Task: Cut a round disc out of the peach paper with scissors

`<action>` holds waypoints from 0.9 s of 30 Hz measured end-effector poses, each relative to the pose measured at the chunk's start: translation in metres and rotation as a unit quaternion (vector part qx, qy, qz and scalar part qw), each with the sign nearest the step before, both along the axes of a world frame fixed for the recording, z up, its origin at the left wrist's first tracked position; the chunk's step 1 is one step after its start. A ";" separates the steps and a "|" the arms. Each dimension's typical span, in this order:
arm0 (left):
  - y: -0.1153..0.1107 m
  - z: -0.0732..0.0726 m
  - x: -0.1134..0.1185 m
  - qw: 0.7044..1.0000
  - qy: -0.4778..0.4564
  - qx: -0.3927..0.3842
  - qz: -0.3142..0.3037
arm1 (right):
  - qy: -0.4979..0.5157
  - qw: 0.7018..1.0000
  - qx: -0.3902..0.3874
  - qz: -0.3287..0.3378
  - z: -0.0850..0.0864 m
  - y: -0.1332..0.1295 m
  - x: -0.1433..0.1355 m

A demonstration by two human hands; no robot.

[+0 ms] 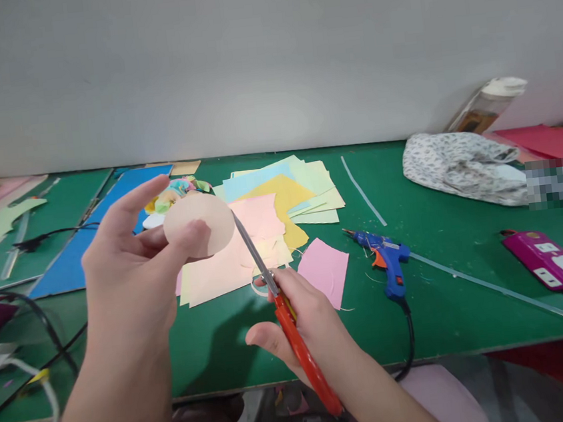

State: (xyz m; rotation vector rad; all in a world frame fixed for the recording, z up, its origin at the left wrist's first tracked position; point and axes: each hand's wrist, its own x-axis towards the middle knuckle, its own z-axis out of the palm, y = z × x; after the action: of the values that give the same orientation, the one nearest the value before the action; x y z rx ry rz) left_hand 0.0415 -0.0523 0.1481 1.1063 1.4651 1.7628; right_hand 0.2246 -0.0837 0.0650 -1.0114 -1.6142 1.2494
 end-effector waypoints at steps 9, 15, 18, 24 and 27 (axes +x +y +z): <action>-0.005 0.001 0.000 0.998 0.053 -0.025 -0.018 | 0.019 1.000 -0.016 0.012 -0.006 0.003 0.002; -0.006 0.000 0.000 0.997 0.061 -0.023 -0.033 | 0.039 0.999 -0.019 -0.007 -0.010 0.005 0.002; -0.008 0.000 0.003 0.997 0.057 -0.029 -0.051 | 0.045 0.999 -0.006 -0.013 -0.009 0.004 0.002; -0.003 -0.003 0.003 0.978 0.058 -0.097 -0.177 | 0.087 0.993 -0.014 -0.075 0.004 0.000 0.002; 0.004 -0.007 0.000 0.943 0.072 -0.148 -0.289 | 0.107 0.986 -0.019 -0.124 0.009 0.003 0.005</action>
State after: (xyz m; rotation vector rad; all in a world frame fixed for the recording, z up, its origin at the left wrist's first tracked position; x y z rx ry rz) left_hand 0.0411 -0.0484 0.1407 1.3488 1.2575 1.0402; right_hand 0.2300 -0.0805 0.0738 -1.0293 -1.2630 1.1771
